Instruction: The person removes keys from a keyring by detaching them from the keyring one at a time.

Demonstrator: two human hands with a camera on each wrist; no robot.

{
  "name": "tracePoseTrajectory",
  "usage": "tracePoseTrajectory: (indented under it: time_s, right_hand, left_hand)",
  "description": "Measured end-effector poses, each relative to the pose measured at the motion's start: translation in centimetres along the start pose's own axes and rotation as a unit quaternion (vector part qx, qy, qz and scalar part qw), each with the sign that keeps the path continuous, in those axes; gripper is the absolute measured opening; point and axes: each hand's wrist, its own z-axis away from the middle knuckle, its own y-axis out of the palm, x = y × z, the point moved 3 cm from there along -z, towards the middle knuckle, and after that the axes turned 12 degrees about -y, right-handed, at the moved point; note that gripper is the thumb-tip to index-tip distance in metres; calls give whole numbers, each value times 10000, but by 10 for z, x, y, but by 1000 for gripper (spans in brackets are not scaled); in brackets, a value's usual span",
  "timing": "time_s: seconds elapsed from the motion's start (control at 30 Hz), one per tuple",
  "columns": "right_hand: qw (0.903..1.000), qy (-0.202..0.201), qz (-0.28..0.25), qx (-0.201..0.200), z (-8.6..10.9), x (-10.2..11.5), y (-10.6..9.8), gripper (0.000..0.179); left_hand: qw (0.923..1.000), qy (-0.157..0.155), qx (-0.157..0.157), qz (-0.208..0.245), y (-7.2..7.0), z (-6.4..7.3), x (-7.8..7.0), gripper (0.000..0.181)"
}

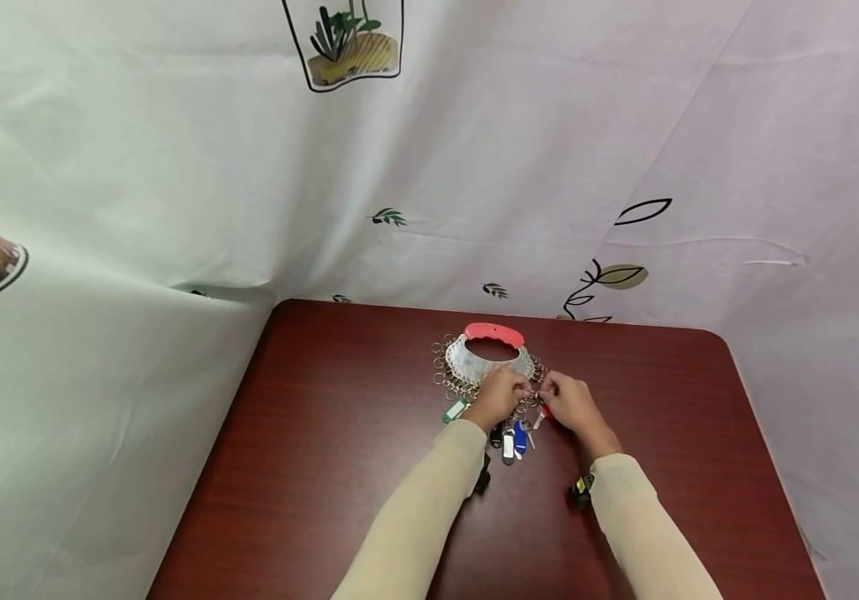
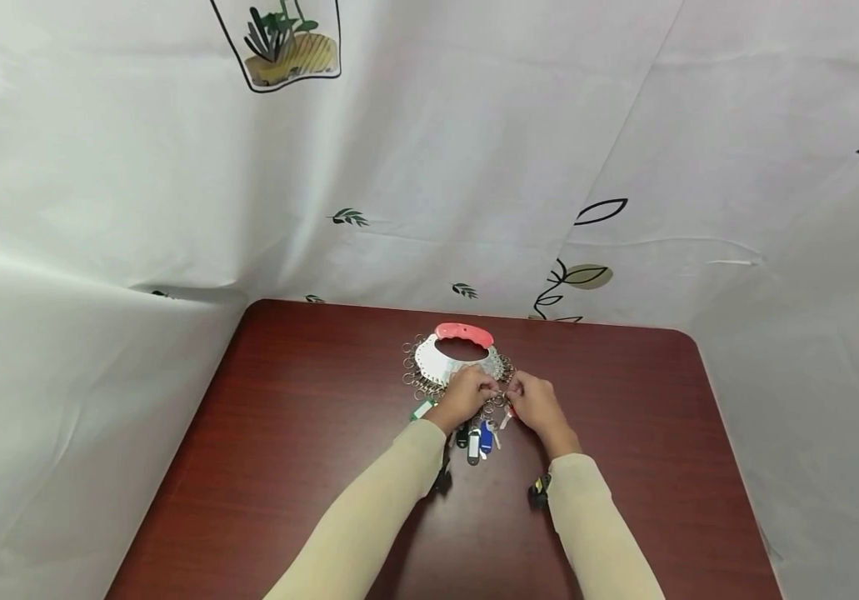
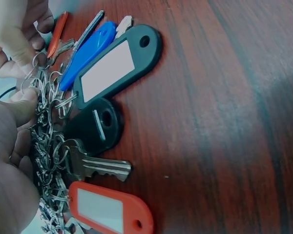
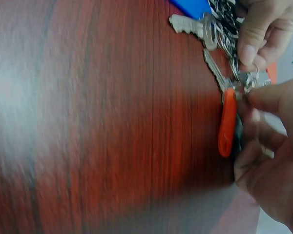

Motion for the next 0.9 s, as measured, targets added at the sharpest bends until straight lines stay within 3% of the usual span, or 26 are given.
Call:
tracePoseTrajectory:
  time_s: [0.17,0.37,0.43,0.63,0.9]
  right_hand:
    - [9997,224,63,-28,-2,-1,1,12]
    - [9988,-447,124,185,-1,0,2,10]
    - [9985,-490,121,199,0,-1,1,12]
    - [9998,-10,177,-11,3,-3,1,14]
    - [9963,579,233,-585,3,6,2,16]
  left_hand:
    - [10000,-32,-7,-58,1,-2,1,8]
    - [10000,-76,43,5,2,-2,1,8]
    - [10000,-74,32,2,2,-2,1,9]
    - [10000,-70,6,-22,5,-3,1,9]
    - [9998,-168,24,-60,3,-3,0,9]
